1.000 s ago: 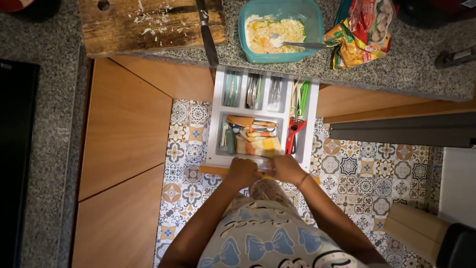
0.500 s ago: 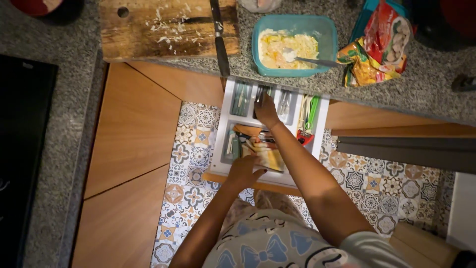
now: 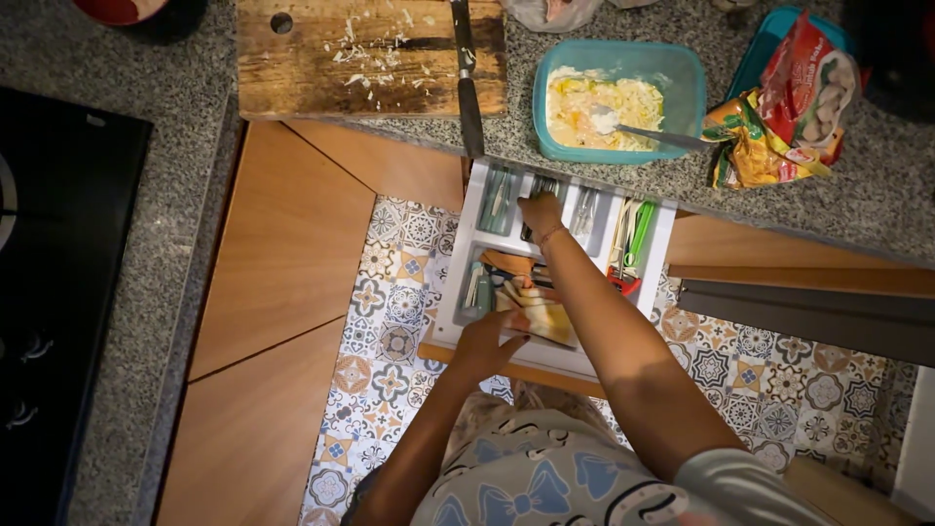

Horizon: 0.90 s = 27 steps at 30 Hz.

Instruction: Arranging plates, bowls, and cutlery on a dining table.

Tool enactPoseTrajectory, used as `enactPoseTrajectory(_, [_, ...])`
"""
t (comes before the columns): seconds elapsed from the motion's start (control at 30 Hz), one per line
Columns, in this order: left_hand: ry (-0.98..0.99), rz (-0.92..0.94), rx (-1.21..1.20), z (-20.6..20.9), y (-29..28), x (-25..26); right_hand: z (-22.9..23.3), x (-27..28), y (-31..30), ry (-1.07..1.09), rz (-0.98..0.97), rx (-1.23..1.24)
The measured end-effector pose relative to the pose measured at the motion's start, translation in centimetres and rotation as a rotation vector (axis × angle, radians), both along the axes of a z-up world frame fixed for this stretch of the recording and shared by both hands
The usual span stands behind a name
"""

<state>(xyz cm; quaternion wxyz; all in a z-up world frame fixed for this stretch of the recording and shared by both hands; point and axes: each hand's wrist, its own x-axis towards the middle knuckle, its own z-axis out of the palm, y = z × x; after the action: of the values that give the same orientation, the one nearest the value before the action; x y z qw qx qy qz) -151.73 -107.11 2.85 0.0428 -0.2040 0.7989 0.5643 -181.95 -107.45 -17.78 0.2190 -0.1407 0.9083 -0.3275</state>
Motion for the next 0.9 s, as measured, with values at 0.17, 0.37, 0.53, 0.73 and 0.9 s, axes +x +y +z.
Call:
enactPoseTrajectory(0.17, [-0.019,0.026,0.038,1.9,-0.7,0.1,6.0,2.4,0.3,-0.376,-0.286,-0.303])
enactPoseTrajectory(0.37, [-0.027,0.023,-0.034,-0.5,-0.8,0.9,0.2,2.0,4.4,-0.401,-0.406,-0.516])
enactPoseTrajectory(0.53, [-0.055,0.041,0.042,-0.5,-0.4,0.8,4.1,3.2,6.8,-0.594,-0.460,-0.677])
enactPoseTrajectory(0.73, [-0.042,0.037,0.161,-1.7,0.1,0.2,10.0,6.0,8.6,-0.764,-0.459,-0.670])
enactPoseTrajectory(0.9, [0.061,0.063,0.167,-5.3,1.0,-0.2,11.0,7.0,10.0,-0.821,-0.466,-0.717])
